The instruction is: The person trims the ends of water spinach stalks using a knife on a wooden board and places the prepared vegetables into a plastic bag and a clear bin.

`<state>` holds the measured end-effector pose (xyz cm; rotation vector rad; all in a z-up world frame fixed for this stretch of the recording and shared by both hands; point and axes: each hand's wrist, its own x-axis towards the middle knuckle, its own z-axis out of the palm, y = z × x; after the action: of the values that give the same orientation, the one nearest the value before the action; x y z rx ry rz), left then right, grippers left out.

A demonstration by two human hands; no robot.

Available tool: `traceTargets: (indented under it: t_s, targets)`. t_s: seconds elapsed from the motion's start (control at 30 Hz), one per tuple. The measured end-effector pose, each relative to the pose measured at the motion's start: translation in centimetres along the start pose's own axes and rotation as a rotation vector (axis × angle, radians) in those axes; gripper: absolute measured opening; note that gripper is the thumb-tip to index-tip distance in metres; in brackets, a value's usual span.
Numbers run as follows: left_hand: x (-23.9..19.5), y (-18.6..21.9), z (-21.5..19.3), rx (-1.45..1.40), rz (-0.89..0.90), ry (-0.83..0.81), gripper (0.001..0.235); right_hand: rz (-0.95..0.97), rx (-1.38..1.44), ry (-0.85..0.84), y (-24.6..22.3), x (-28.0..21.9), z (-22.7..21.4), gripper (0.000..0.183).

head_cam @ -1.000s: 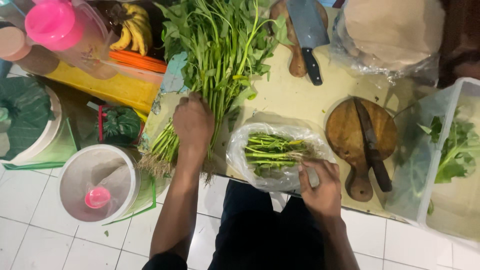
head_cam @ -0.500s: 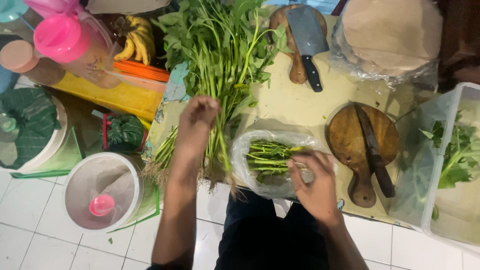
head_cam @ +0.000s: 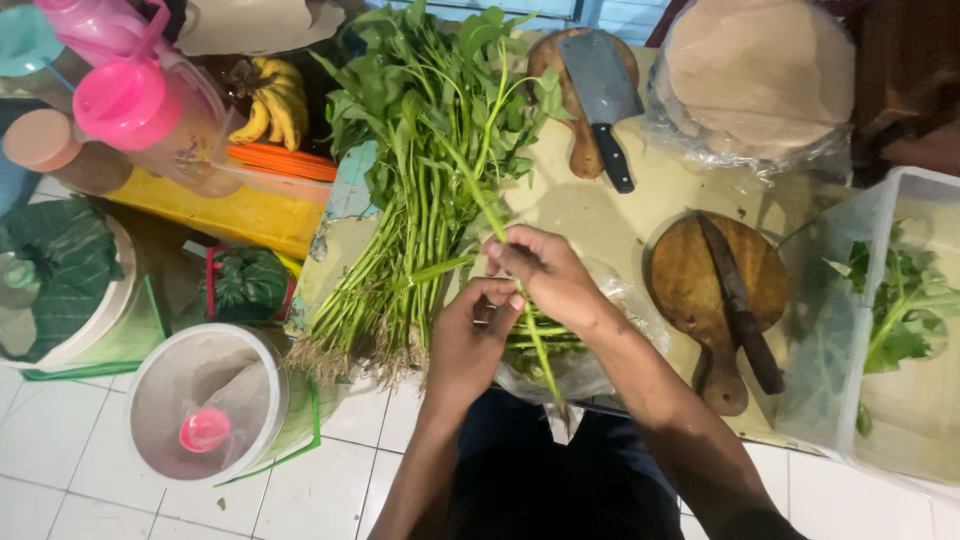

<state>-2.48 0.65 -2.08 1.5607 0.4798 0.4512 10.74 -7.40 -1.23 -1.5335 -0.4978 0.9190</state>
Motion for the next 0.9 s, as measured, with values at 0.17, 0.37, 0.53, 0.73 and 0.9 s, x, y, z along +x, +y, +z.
traceTargets:
  t_s: [0.17, 0.37, 0.53, 0.73, 0.9]
  targets:
    - [2.2, 0.5, -1.2, 0.054, 0.053, 0.011, 0.015, -0.129, -0.168, 0.221, -0.4, -1.8, -4.5, 0.028]
    - [9.5, 2.1, 0.1, 0.071, 0.185, 0.141, 0.025, -0.238, -0.319, 0.382, -0.7, -7.5, -8.8, 0.026]
    - [14.9, 3.3, 5.3, 0.007, 0.182, -0.09, 0.029, -0.206, -0.203, 0.477, -1.5, -10.9, -9.4, 0.029]
    - [16.3, 6.1, 10.2, -0.377, 0.096, -0.216, 0.024, -0.236, -0.311, 0.582, -2.1, -12.8, -9.7, 0.03]
    - [17.7, 7.8, 12.4, -0.339, 0.358, -0.258, 0.013, -0.366, -0.151, 0.615, -0.7, -12.1, -10.8, 0.027]
